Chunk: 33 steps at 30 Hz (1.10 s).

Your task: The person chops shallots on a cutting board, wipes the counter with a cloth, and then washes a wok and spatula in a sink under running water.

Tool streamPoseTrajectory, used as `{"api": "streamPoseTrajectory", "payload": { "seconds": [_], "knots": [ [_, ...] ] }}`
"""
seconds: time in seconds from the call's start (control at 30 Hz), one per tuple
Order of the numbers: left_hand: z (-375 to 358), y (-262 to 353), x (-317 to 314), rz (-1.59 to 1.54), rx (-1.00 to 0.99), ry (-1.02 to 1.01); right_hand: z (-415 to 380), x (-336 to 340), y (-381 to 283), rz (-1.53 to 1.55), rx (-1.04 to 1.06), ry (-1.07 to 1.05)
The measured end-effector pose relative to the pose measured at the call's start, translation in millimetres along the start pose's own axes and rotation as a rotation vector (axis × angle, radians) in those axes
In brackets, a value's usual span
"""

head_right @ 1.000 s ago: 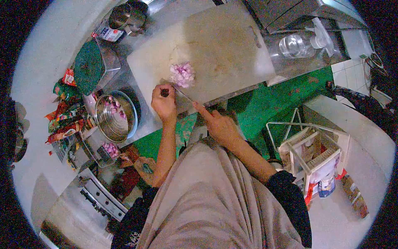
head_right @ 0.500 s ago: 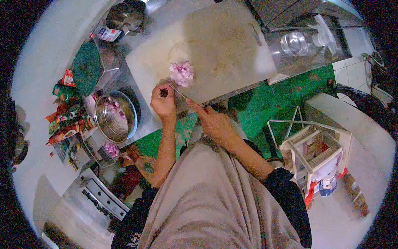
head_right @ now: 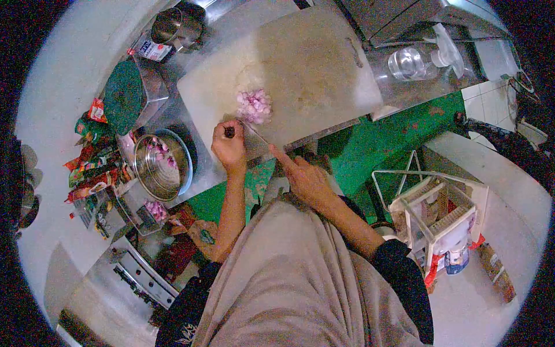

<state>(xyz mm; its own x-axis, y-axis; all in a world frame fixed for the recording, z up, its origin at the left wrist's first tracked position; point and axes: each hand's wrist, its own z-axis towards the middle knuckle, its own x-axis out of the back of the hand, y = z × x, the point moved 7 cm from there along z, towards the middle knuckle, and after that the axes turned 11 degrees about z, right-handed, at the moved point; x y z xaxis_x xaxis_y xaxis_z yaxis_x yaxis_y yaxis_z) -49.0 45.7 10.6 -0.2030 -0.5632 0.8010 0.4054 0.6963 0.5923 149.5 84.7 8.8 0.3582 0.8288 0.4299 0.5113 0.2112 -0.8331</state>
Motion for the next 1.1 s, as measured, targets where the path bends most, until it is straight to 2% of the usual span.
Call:
{"api": "streamPoseTrajectory", "payload": {
  "seconds": [0.33, 0.47, 0.57, 0.67, 0.87, 0.97, 1.1],
  "knots": [
    [-0.3, -4.9, -2.5, -0.05, -0.07, 0.017, 15.1, -4.3, -13.8, -0.09, -0.002, -0.007],
    [-1.4, -5.6, -3.2, -0.049, -0.059, 0.031, 31.5, -8.7, -14.5, -0.125, 0.045, 0.059],
    [-0.7, -6.5, -3.2, -0.029, -0.012, -0.008, 28.6, -8.1, -14.7, -0.15, -0.012, 0.006],
    [1.3, -2.1, 0.3, 0.029, -0.056, 0.018, 11.8, -5.4, -7.1, -0.186, -0.103, -0.073],
    [1.0, -0.4, 1.5, 0.012, -0.069, 0.002, -1.4, -1.7, -2.6, 0.01, -0.016, -0.014],
    [-0.2, -13.0, -5.3, -0.054, 0.005, -0.028, 2.3, -3.5, -8.8, -0.065, -0.014, -0.02],
    [0.6, -9.6, -2.8, 0.004, -0.071, 0.002, 8.3, -5.1, -12.7, -0.052, -0.013, -0.016]
  ]
}}
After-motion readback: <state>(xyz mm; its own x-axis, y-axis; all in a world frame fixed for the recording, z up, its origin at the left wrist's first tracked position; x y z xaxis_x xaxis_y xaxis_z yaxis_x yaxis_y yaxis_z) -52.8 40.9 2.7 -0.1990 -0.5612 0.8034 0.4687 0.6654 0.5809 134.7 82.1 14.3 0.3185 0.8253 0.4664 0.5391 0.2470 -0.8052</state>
